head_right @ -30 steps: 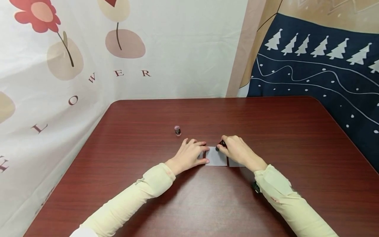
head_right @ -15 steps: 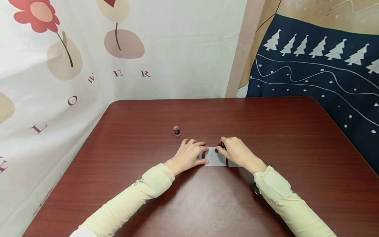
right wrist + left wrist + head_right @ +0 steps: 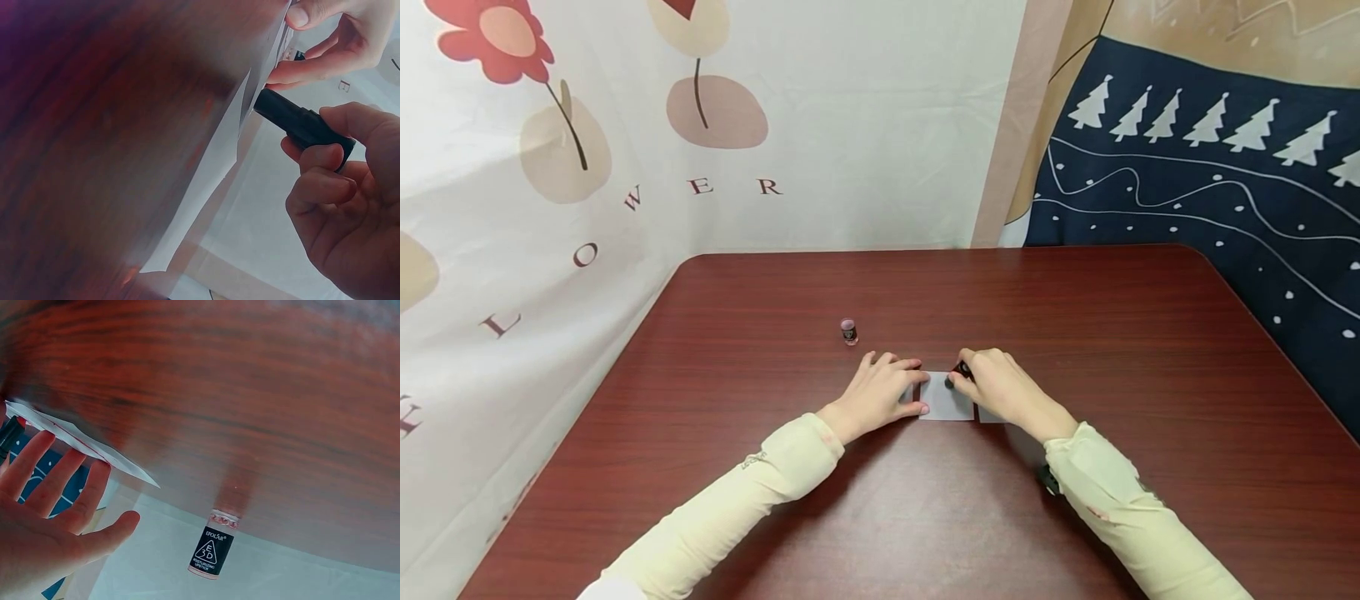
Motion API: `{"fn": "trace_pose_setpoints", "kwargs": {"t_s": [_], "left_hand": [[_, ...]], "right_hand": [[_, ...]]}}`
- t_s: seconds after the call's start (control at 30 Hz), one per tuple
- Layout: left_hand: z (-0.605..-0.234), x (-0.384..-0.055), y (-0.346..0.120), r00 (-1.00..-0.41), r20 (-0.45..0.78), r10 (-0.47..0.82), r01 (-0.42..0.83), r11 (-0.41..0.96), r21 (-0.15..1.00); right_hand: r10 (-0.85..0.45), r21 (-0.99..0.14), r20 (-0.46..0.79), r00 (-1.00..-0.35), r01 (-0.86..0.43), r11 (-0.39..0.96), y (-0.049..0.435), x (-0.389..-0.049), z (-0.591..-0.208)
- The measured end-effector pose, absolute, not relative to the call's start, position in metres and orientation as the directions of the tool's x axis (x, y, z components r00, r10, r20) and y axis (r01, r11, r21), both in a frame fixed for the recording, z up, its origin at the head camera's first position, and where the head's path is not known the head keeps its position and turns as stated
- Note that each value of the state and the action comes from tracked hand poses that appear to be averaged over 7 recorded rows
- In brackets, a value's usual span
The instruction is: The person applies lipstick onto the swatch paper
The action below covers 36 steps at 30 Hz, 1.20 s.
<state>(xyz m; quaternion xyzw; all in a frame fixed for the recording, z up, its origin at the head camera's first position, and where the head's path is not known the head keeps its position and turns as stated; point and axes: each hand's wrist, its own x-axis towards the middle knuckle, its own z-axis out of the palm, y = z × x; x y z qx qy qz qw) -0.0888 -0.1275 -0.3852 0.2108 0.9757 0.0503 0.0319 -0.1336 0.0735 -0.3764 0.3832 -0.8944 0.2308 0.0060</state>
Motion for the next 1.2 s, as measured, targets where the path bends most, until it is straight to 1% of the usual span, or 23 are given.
{"fn": "trace_pose_setpoints", "kwargs": {"t_s": [0.87,1.03,1.2], "left_hand": [[-0.3864,-0.0895,-0.1277,-0.915,-0.038,0.402,0.394,0.910,0.126],[-0.3858,-0.0889,-0.1280,-0.916,-0.038,0.399,0.392,0.911,0.124],[-0.3854,-0.0884,-0.1278,-0.916,-0.039,0.399,0.391,0.911,0.129]], "right_hand": [[-0.692,-0.413,0.216,-0.688,-0.707,0.574,0.0751,-0.1319,-0.3770],[-0.689,-0.436,0.213,-0.692,-0.699,0.567,0.0775,-0.1309,-0.3766],[-0.683,-0.474,0.177,-0.708,-0.670,0.571,0.0825,-0.1291,-0.3743]]}}
